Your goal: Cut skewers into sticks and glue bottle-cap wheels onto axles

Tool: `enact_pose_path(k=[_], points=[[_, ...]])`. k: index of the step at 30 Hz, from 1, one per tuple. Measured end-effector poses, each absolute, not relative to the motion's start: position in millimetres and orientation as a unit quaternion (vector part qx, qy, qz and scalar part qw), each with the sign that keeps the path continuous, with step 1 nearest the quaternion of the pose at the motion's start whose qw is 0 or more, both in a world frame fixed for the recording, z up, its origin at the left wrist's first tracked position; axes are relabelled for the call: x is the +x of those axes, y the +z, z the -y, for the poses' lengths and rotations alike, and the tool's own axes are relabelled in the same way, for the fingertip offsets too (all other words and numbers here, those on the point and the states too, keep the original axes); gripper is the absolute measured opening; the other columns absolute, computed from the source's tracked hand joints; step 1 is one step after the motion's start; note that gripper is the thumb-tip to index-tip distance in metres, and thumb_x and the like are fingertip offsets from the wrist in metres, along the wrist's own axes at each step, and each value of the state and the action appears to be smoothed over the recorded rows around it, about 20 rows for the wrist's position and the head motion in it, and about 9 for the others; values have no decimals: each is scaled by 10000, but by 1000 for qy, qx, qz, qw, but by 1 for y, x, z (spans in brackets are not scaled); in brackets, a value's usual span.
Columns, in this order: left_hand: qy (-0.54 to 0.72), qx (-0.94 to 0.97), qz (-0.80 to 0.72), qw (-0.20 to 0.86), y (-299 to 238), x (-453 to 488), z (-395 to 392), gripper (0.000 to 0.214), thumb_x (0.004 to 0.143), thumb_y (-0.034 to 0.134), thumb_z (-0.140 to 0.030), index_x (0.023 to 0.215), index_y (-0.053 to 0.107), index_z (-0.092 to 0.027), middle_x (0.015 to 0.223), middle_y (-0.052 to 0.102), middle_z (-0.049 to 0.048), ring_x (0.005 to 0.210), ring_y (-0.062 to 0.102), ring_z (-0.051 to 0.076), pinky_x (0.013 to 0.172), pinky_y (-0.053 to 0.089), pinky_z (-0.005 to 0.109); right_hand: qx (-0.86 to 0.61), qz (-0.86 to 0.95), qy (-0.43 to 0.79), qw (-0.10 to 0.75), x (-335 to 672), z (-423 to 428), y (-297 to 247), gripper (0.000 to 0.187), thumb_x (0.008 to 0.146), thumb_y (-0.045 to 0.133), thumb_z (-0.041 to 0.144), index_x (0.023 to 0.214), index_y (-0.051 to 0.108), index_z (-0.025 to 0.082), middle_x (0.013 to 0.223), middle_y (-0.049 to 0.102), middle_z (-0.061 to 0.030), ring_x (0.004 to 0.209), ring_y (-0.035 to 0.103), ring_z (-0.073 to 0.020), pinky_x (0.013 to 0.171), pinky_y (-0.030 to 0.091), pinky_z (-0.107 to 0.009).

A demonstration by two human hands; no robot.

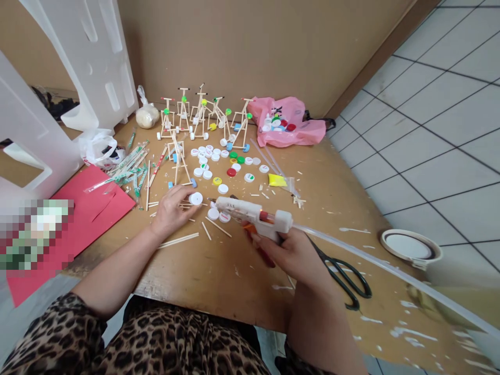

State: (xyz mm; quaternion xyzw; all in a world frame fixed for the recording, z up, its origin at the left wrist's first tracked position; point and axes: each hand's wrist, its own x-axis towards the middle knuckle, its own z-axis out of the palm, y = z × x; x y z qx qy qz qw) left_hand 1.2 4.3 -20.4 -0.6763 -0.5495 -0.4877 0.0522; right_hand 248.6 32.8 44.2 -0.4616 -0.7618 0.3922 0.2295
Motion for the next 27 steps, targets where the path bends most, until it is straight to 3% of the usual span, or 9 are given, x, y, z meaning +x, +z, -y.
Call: enact_pose_path(k=[10, 15, 17, 20, 27], points=[[-548, -655, 520, -4, -14, 5, -3, 176, 741, 676, -280, 869, 630, -169, 821, 646, 62, 719, 596, 150, 621, 506, 279, -484, 690, 460, 278, 255, -43, 50, 221, 606, 655, 386, 633, 593, 175, 537, 568, 9, 471, 463, -113, 411, 358, -225], [-551, -647, 528, -16, -12, 5, -1, 151, 744, 652, -255, 873, 630, -179, 832, 644, 44, 723, 584, 143, 622, 492, 274, -562, 588, 435, 387, 270, -57, 49, 268, 519, 702, 368, 615, 521, 194, 528, 561, 18, 473, 478, -113, 426, 352, -221], [-553, -640, 533, -21, -12, 5, 0, 162, 740, 647, -249, 886, 633, -182, 844, 647, 42, 723, 579, 140, 627, 487, 272, -618, 547, 395, 404, 281, -66, 46, 279, 520, 689, 359, 574, 463, 204, 466, 480, 53, 426, 409, -88, 395, 285, -208], [-557, -634, 535, -30, -12, 5, 1, 184, 727, 651, -247, 901, 641, -186, 838, 644, 37, 719, 569, 138, 635, 481, 269, -682, 528, 341, 373, 296, -76, 44, 236, 570, 650, 360, 586, 480, 197, 460, 445, 64, 419, 375, -83, 406, 268, -219], [-586, -588, 550, -97, -12, 4, -1, 188, 688, 672, -255, 865, 668, -191, 792, 637, 27, 660, 538, 126, 622, 467, 261, -732, 576, 277, 237, 307, -81, 42, 296, 662, 586, 461, 573, 527, 185, 492, 523, 10, 490, 458, -125, 458, 319, -249]])
